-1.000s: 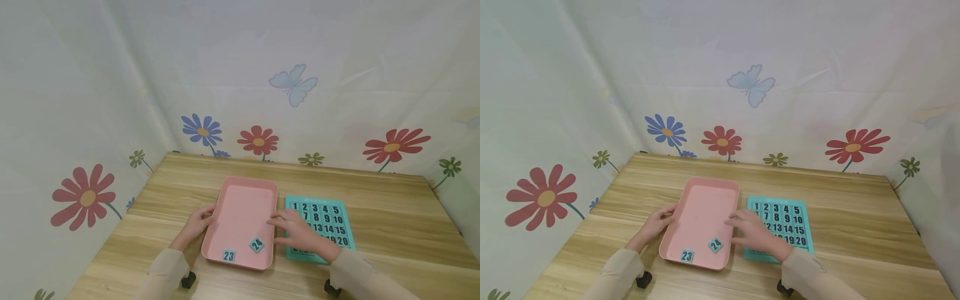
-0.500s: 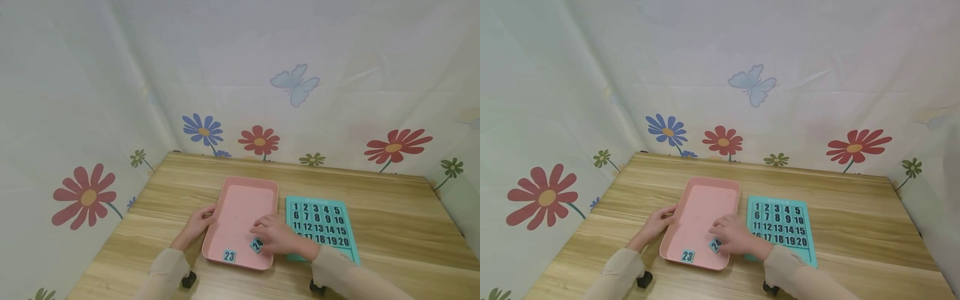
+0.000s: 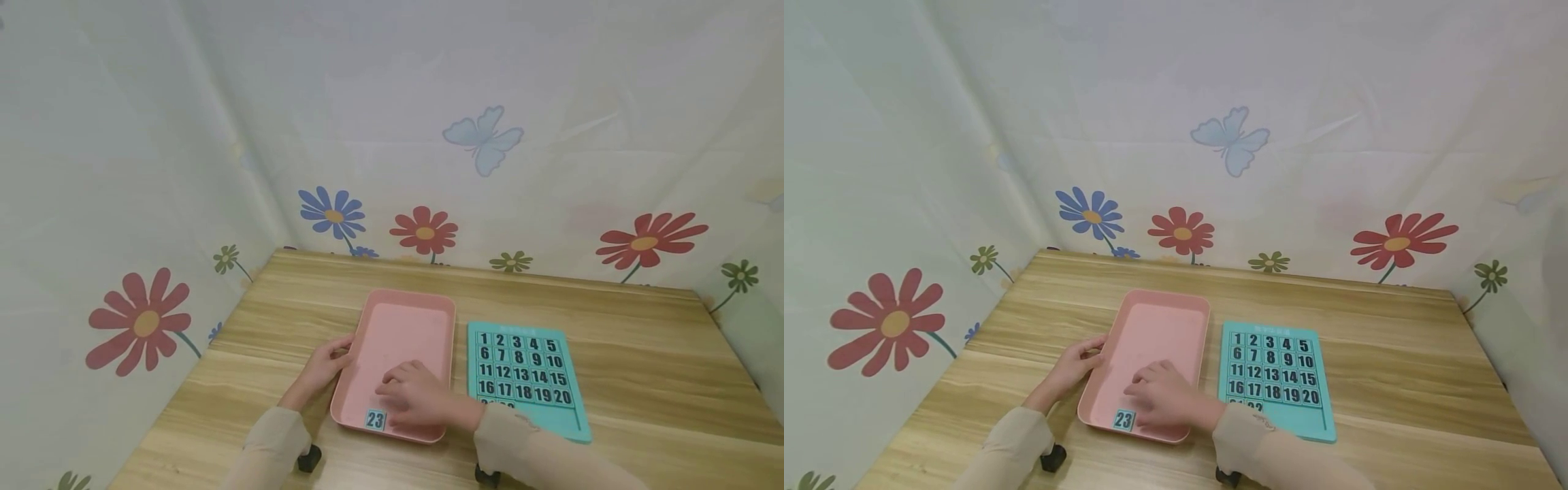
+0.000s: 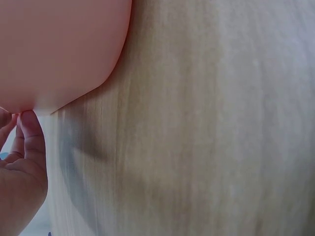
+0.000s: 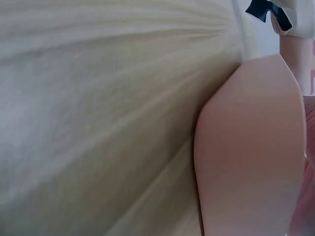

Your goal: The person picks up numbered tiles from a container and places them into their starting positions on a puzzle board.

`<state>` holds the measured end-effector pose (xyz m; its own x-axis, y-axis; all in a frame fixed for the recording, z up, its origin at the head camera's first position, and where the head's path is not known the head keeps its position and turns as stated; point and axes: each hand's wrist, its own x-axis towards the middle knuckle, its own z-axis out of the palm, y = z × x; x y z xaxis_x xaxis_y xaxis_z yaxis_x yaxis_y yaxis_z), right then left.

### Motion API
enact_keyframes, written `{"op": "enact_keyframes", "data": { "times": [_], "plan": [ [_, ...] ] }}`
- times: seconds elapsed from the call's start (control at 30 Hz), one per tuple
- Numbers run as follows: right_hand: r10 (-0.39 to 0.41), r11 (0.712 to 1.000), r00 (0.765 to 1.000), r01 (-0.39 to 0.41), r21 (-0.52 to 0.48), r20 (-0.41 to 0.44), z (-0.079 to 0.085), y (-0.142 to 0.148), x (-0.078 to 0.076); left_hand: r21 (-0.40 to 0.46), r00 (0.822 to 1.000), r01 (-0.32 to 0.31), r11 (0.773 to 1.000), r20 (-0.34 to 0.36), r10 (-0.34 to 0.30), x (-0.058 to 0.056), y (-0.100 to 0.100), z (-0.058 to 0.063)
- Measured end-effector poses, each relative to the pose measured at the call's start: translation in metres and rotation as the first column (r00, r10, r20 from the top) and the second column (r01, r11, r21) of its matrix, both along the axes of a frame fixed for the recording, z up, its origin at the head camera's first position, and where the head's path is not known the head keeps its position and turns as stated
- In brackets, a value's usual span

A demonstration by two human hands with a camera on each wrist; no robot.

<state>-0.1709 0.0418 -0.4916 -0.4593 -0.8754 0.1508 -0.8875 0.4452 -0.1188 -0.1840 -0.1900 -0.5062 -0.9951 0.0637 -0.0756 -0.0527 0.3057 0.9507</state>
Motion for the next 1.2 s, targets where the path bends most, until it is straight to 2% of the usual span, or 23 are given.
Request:
{"op": "enact_keyframes", "data": {
  "times": [0.13,0.3,0.43,0.57,0.83,1.2],
  "plan": [
    [0.022,1.0,0.999,-0.022,0.006,-0.035,-0.004,-0.006,0.003,-0.027,1.0,-0.001,1.0,-0.012,0.001,0.001,0.001,0.001],
    [0.045,0.999,0.998,-0.045,0.0,-0.051,-0.009,-0.01,0.006,-0.011,1.0,-0.012,1.0,-0.013,0.012,0.001,0.002,0.003],
    [0.042,0.999,0.996,-0.045,-0.031,-0.073,-0.014,-0.012,0.007,-0.01,1.0,0.008,1.0,-0.02,-0.008,0.002,0.002,0.004],
    [0.025,0.999,0.994,-0.029,-0.039,-0.106,-0.012,-0.016,0.01,-0.012,0.999,0.027,1.0,-0.025,-0.027,0.002,0.001,0.005],
    [-0.025,0.999,0.994,0.022,-0.03,-0.105,-0.013,-0.023,0.013,-0.004,1.0,0.026,1.0,-0.017,-0.026,0.002,0.0,0.004],
    [-0.068,0.989,0.992,0.052,-0.135,-0.111,-0.014,-0.022,0.01,-0.014,1.0,0.012,1.0,-0.025,-0.012,0.002,0.0,0.002]
  ]
}}
